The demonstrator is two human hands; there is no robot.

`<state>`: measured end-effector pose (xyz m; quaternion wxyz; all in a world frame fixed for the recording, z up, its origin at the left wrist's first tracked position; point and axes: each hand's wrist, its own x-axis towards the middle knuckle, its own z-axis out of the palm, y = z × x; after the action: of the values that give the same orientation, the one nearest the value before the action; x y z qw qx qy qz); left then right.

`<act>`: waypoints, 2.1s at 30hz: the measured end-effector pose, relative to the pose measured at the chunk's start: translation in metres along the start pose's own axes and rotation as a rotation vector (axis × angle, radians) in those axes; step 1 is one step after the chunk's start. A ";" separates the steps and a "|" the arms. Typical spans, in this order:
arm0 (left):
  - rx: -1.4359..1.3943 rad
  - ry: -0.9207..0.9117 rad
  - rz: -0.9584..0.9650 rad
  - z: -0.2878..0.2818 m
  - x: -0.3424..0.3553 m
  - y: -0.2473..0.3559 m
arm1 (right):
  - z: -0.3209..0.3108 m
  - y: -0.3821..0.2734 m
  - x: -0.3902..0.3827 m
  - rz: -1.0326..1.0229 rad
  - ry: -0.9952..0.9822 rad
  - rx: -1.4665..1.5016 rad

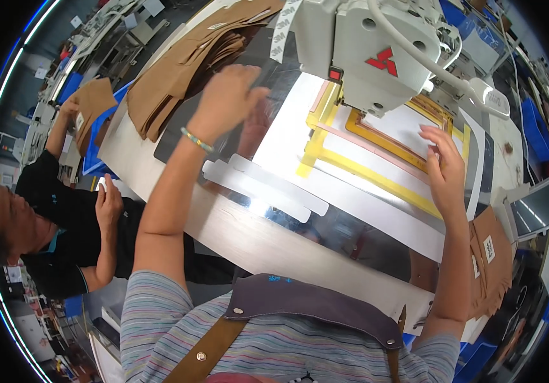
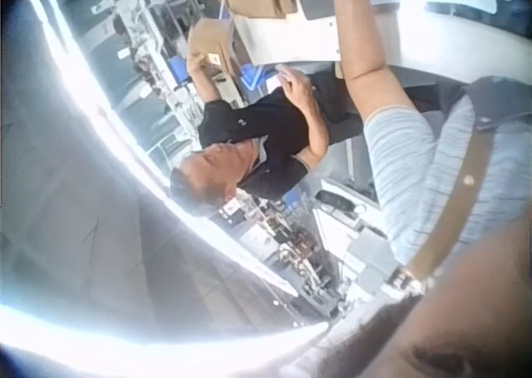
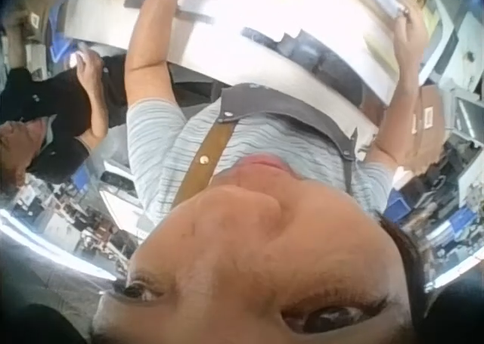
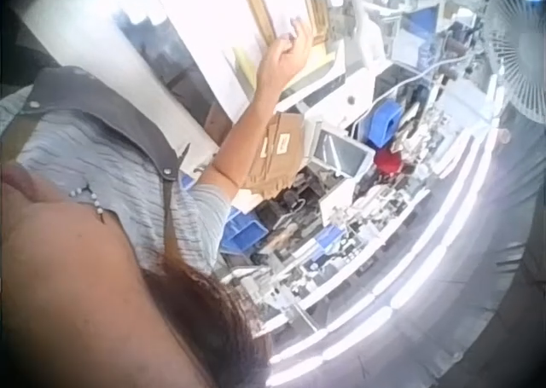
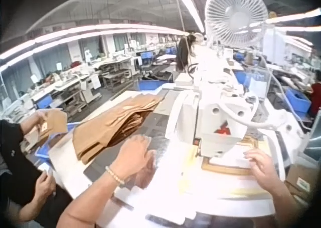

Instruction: Using an industrial sewing machine to stitch a leather bag component.

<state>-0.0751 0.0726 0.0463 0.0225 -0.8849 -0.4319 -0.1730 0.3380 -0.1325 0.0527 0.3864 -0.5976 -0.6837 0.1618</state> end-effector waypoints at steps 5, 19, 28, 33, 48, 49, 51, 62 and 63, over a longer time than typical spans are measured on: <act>0.167 0.175 -0.198 -0.010 0.018 -0.124 | 0.020 0.033 -0.028 -0.035 0.184 -0.097; -0.218 0.208 -0.550 0.006 0.012 -0.212 | 0.029 0.034 -0.027 -0.093 0.117 -0.172; -0.504 0.249 -0.788 -0.033 0.107 -0.277 | 0.029 0.031 -0.028 -0.072 0.126 -0.170; -0.738 0.827 -0.394 -0.048 0.157 -0.318 | 0.028 0.032 -0.027 -0.056 0.108 -0.167; 0.125 0.083 -0.493 0.022 0.012 -0.204 | 0.027 0.031 -0.025 -0.081 0.087 -0.122; 0.201 0.145 -0.449 0.021 0.012 -0.201 | 0.027 0.031 -0.025 -0.070 0.071 -0.098; 0.186 0.141 -0.425 0.018 0.017 -0.207 | 0.027 0.031 -0.026 -0.075 0.087 -0.106; 0.042 0.062 -0.463 -0.021 0.049 -0.241 | 0.026 0.033 -0.027 -0.068 0.087 -0.106; 0.089 0.118 -0.440 -0.036 0.057 -0.235 | 0.027 0.033 -0.027 -0.078 0.084 -0.109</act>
<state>-0.2344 0.2558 0.0734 0.0486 -0.7559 -0.6196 -0.2059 0.3409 -0.1437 0.0040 0.3874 -0.5968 -0.6976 0.0839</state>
